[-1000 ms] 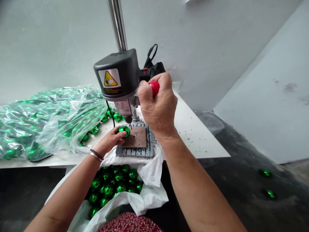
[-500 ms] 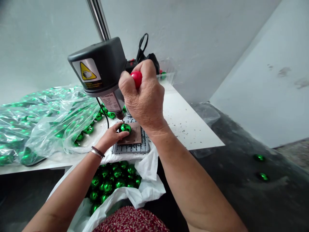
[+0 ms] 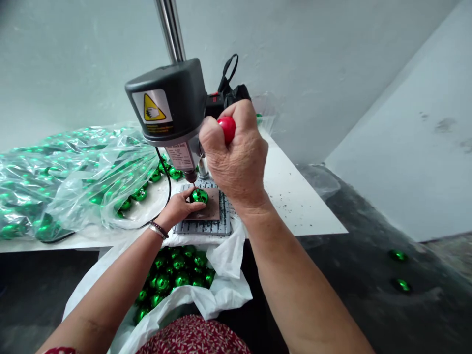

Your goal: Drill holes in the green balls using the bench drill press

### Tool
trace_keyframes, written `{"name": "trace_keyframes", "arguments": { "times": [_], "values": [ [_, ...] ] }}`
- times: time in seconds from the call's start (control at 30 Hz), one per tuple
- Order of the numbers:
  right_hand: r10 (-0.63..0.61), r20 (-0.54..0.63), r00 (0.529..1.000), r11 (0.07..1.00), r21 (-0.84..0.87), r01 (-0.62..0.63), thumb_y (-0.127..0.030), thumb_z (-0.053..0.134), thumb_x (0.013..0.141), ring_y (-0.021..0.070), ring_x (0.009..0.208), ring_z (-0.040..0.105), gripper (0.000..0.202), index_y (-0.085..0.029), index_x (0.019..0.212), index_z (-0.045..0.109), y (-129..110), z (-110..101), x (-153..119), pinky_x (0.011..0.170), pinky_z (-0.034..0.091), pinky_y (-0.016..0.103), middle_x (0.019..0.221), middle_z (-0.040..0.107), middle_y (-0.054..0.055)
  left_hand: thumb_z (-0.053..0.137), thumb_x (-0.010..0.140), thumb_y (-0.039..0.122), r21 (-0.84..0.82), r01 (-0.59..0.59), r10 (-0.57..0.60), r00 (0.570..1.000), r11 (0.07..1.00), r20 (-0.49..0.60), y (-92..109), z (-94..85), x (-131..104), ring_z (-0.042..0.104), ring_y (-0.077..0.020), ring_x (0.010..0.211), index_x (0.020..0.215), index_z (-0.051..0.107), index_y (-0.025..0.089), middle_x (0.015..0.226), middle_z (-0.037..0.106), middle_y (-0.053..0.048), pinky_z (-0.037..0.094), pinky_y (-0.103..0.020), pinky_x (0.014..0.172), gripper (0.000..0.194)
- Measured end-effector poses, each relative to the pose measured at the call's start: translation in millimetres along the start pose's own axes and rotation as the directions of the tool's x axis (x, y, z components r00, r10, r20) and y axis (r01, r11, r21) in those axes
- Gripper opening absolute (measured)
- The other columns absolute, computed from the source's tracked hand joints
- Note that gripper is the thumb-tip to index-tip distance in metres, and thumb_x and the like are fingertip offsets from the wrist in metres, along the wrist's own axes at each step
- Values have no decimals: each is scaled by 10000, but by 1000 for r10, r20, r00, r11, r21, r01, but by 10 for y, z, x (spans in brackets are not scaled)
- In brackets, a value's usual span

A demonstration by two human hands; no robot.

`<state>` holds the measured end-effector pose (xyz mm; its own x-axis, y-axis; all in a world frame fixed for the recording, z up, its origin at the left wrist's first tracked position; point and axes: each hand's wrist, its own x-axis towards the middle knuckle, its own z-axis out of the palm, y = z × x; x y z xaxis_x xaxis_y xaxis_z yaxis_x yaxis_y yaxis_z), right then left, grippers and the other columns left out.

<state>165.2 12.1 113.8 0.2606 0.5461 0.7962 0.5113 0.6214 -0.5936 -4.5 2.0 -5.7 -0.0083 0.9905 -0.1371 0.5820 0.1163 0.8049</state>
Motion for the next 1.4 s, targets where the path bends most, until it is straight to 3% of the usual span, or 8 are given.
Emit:
{"name": "trace_keyframes", "arguments": {
  "times": [0.23, 0.47, 0.7, 0.9, 1.03, 1.4],
  "values": [
    [19, -14, 1000, 1000, -19, -20, -359, 531, 863, 36, 612, 363, 201, -182, 801, 461, -31, -54, -114, 610, 378, 198, 685, 436, -43, 812, 691, 352, -20, -6, 6, 1000, 1000, -7, -22, 20, -2, 656, -195, 938, 1323, 646, 191, 1042, 741, -28, 499, -285, 887, 673],
    [98, -27, 995, 992, -78, -100, -353, 504, 852, 57, 605, 404, 171, -204, 786, 453, -31, -50, -245, 602, 413, 211, 694, 473, -25, 822, 705, 318, -5, 1, -1, 1000, 1000, -14, 12, 10, -21, 657, -222, 1015, 1322, 648, 195, 1114, 740, -41, 488, -316, 958, 652],
    [53, -96, 994, 995, -84, -61, -397, 476, 852, 66, 611, 438, 206, -206, 780, 451, -19, -25, -339, 589, 421, 216, 689, 481, -12, 823, 707, 268, -36, 15, -16, 1000, 999, -26, 54, 7, -51, 646, -228, 1085, 1308, 652, 186, 1190, 716, -58, 476, -307, 988, 630],
    [24, -142, 990, 997, -65, -34, -394, 500, 843, 77, 638, 499, 196, -206, 793, 478, 45, -6, -459, 600, 438, 223, 706, 529, -3, 814, 717, 276, -54, 18, -18, 1000, 998, 0, 42, 5, -68, 659, -218, 1011, 1302, 648, 181, 1091, 727, -39, 489, -306, 946, 615],
    [21, -159, 987, 999, -38, -27, -373, 513, 842, 80, 647, 510, 180, -199, 802, 493, 76, 7, -522, 607, 442, 225, 717, 541, 1, 802, 717, 275, -51, -53, 52, 999, 997, -11, 1, 17, -57, 658, -217, 987, 1186, 704, 203, 1006, 725, -16, 496, -299, 914, 484],
    [-31, -157, 987, 999, -15, 29, -371, 538, 847, 82, 595, 502, 185, -192, 803, 514, 184, 5, -731, 574, 438, 223, 687, 538, -8, 815, 701, 301, -47, -49, 46, 998, 998, -45, -69, 58, -26, 650, -240, 1079, 1275, 661, 217, 1150, 708, -50, 490, -329, 977, 600]
  ]
}}
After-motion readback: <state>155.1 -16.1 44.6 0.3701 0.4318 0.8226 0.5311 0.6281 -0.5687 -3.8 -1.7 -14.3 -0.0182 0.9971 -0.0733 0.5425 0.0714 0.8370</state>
